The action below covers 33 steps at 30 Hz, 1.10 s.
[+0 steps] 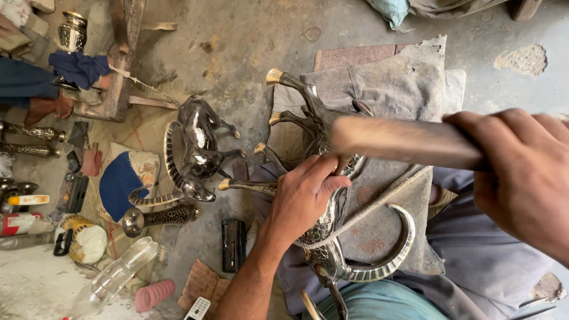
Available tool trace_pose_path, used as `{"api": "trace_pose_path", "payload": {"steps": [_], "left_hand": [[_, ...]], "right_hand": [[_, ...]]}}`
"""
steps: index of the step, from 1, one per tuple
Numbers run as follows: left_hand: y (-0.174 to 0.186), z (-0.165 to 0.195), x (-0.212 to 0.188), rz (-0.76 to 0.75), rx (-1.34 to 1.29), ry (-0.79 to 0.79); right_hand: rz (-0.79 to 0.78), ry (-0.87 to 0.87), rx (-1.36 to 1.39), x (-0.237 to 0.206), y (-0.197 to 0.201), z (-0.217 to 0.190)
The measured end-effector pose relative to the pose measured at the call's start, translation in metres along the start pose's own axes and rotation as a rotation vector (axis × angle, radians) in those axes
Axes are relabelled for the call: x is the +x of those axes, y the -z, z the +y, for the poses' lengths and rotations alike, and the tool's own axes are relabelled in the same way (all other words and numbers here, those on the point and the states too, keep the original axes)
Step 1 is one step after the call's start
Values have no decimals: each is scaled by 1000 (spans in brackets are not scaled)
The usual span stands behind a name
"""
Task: The person uses a wooden mallet and a small chisel to hammer and shape a silver-colored metal ram sculpture. They repeatedly strike the chisel against the sculpture's body and horns while seated on the floor.
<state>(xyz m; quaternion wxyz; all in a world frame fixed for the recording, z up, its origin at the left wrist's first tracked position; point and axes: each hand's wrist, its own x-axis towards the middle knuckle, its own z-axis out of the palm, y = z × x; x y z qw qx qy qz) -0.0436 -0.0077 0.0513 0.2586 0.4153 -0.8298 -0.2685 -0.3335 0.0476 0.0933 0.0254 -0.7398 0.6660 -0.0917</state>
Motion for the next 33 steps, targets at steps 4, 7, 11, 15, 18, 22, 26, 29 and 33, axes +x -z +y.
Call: {"api": "trace_pose_path", "payload": {"steps": [4, 7, 11, 15, 18, 22, 26, 29, 33], "left_hand": [[1, 1, 2, -66, -36, -8], [0, 0, -5, -12, -42, -17], [-11, -4, -19, 161, -73, -32], [-28, -13, -31, 284, -126, 23], [-37, -18, -44, 328, -89, 34], [-43, -20, -55, 374, -111, 74], [-44, -20, -56, 467, 110, -53], [-49, -15, -54, 472, -179, 110], [-52, -9, -51, 479, -379, 108]], "right_hand": [[-41, -42, -114, -12, -18, 0], [107, -142, 492, -15, -17, -8], [94, 1, -55, -12, 3, -23], [33, 70, -201, -9, 21, -44], [31, 115, -247, -5, 31, -56], [25, 218, -459, -5, 50, -72], [176, 250, -345, -13, 58, -79], [82, 224, -561, -10, 49, -70], [-99, 129, -627, 1, 33, -47]]}}
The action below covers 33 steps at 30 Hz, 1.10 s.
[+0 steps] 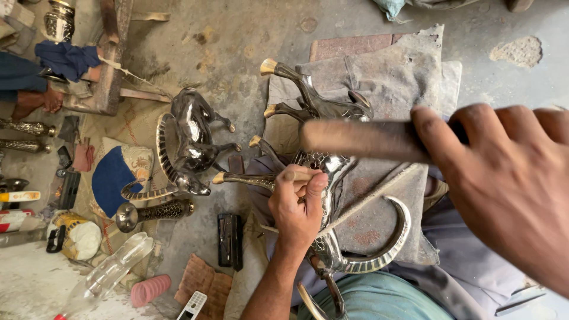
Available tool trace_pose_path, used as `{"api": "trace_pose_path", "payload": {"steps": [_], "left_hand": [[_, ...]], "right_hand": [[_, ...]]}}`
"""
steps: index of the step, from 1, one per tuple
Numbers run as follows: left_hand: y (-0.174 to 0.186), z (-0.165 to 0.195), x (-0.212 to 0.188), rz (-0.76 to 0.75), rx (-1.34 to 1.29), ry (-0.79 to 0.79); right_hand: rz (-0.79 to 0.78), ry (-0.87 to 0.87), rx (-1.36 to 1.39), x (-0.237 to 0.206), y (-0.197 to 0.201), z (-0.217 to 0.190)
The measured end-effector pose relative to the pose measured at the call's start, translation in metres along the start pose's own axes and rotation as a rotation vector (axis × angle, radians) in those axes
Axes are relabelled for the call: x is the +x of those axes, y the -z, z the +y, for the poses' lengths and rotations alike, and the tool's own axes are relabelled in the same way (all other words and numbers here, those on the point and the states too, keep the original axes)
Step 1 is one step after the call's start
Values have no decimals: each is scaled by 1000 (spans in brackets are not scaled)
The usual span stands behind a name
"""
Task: The person uses a wooden mallet and a small chisel to hammer and shape a silver-colored metal ram sculpture. They repeatedly strike the chisel against the sculpture's body and horns while seated on the floor.
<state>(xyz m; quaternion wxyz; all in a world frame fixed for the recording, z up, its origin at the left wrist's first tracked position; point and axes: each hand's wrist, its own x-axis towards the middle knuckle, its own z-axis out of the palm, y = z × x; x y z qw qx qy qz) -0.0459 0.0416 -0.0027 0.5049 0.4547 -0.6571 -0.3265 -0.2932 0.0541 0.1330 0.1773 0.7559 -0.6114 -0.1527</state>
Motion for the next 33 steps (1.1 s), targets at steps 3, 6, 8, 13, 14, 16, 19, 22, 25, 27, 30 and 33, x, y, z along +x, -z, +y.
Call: {"api": "trace_pose_path", "payload": {"steps": [3, 6, 8, 13, 14, 16, 19, 22, 25, 27, 30, 33], "left_hand": [[0, 2, 2, -14, 28, -41], [1, 3, 4, -52, 13, 4], [0, 4, 5, -57, 16, 10], [-2, 0, 7, -79, 137, -123], [-1, -1, 9, -93, 232, -209], [3, -3, 14, -137, 330, -268], [7, 0, 24, -245, 331, -233], [8, 12, 34, -381, 363, -220], [6, 20, 53, -614, 397, -154], [-2, 24, 67, -757, 386, -182], [-4, 34, 80, -841, 414, -243], [-16, 38, 97, -1012, 431, -250]], "right_hand": [[39, -52, -40, 7, -15, 2], [70, -88, -13, 14, -28, 2], [108, -117, 58, 14, -32, 3], [324, -132, 800, 3, -18, 5], [341, -75, 636, -2, -13, 8], [356, -9, 497, -12, -6, 14], [308, -93, 732, -19, -14, 16], [207, -76, 399, -27, -33, 15], [127, -373, 974, -42, -50, 5], [146, -367, 863, -53, -57, -6], [215, -534, 1064, -68, -73, -38], [108, -594, 1038, -95, -92, -61]]}}
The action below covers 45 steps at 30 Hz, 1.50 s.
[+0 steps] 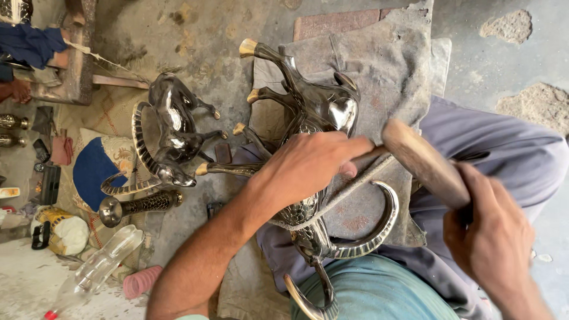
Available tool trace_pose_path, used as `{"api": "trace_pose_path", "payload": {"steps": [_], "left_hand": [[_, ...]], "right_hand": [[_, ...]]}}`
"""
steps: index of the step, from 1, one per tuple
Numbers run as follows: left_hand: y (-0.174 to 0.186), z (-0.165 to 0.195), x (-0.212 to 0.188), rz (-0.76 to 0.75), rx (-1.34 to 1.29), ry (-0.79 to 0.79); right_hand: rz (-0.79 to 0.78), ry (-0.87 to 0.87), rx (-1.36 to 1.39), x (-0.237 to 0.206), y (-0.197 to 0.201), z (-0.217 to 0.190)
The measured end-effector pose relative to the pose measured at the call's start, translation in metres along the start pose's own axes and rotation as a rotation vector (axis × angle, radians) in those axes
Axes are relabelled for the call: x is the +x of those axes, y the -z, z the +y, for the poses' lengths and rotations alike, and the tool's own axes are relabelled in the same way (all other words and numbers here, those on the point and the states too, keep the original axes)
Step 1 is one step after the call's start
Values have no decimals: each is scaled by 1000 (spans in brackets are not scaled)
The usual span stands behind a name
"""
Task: The person uses a wooden mallet and a small chisel to hammer and shape a silver-colored metal ram sculpture. They repeatedly strike the chisel against the sculpture's body and horns while seated on the floor.
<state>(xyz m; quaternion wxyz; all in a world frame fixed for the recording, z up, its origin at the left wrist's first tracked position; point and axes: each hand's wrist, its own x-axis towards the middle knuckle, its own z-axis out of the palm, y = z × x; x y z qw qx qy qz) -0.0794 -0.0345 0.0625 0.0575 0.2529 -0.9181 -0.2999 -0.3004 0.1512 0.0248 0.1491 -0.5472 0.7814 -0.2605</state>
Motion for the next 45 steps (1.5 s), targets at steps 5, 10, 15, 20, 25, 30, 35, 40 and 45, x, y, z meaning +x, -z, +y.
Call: {"api": "trace_pose_path", "payload": {"steps": [5, 10, 15, 20, 25, 30, 35, 40, 45], "left_hand": [[6, 5, 18, -229, 26, -17], [2, 9, 29, -318, 102, -59], [7, 7, 22, -337, 73, 5], [14, 3, 3, -128, -6, -29], [9, 1, -7, -26, -70, 43], [7, 1, -22, 81, -117, 99], [-1, 2, -37, 270, -94, 109], [-16, -6, -49, 413, -141, 130], [-42, -10, -67, 579, -217, 198]], "right_hand": [[-111, -353, 262, -52, -36, 23], [-94, -432, 513, -85, -62, 22], [-63, -339, 263, -70, -53, 18], [-37, -251, 197, -30, -27, 4], [33, -193, 195, -3, -2, -16], [-47, -223, 121, 18, 14, -31], [15, 185, -161, 38, 35, -44], [-102, 283, -448, 64, 53, -62], [-15, 510, -507, 70, 65, -81]]}}
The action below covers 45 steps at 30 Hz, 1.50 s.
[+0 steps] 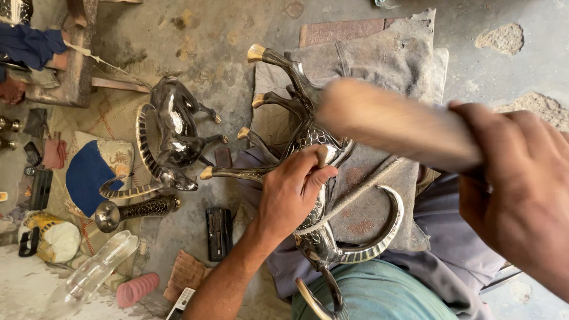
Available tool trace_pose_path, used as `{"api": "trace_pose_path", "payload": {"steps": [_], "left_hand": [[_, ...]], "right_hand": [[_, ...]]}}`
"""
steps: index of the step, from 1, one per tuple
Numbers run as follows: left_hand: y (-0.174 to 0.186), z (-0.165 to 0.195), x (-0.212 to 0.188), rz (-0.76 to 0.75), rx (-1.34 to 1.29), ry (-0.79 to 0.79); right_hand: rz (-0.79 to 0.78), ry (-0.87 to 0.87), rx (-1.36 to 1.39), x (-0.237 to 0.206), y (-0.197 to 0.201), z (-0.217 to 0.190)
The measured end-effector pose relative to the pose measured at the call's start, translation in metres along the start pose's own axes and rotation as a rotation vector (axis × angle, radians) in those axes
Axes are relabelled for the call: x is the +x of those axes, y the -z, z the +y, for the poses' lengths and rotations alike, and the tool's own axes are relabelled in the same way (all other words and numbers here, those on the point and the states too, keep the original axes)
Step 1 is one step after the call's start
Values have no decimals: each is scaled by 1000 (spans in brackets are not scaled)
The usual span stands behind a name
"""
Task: The person uses a wooden mallet and a small chisel to hammer and shape a silver-colored metal ram sculpture. They repeatedly strike the chisel against the sculpture's body and horns while seated on the floor.
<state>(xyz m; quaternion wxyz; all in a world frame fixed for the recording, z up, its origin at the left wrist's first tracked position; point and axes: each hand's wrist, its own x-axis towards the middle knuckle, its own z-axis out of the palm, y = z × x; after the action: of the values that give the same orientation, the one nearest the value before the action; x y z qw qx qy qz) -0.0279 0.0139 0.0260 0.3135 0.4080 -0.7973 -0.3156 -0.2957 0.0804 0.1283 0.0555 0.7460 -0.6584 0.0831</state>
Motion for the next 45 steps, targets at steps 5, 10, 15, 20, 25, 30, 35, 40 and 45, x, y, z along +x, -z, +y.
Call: {"api": "trace_pose_path", "payload": {"steps": [5, 10, 15, 20, 25, 30, 35, 40, 45], "left_hand": [[-13, -19, -27, 116, 112, -56], [-28, -33, -47, 254, 99, -203], [-31, -35, -42, 263, 69, -130], [-15, -24, -14, 202, -196, -28], [-5, -2, 6, 36, -66, -99], [-3, 9, 13, 33, 52, -171], [-4, 6, 13, 51, 60, -197], [-7, 2, 12, 45, 24, -151], [-8, 2, 10, -39, 191, -244]], "right_hand": [[36, 151, -20, 9, 17, -7], [56, 241, -69, 5, 24, -15], [22, 154, -84, -12, 13, -10], [7, -12, -51, -22, -14, 5], [-3, -81, -372, -25, -67, 18], [-31, -136, -266, -28, -91, 24], [-27, -138, -225, -16, -76, 28], [44, -267, 725, -12, -56, 32], [80, -81, 229, -17, -35, 29]]}}
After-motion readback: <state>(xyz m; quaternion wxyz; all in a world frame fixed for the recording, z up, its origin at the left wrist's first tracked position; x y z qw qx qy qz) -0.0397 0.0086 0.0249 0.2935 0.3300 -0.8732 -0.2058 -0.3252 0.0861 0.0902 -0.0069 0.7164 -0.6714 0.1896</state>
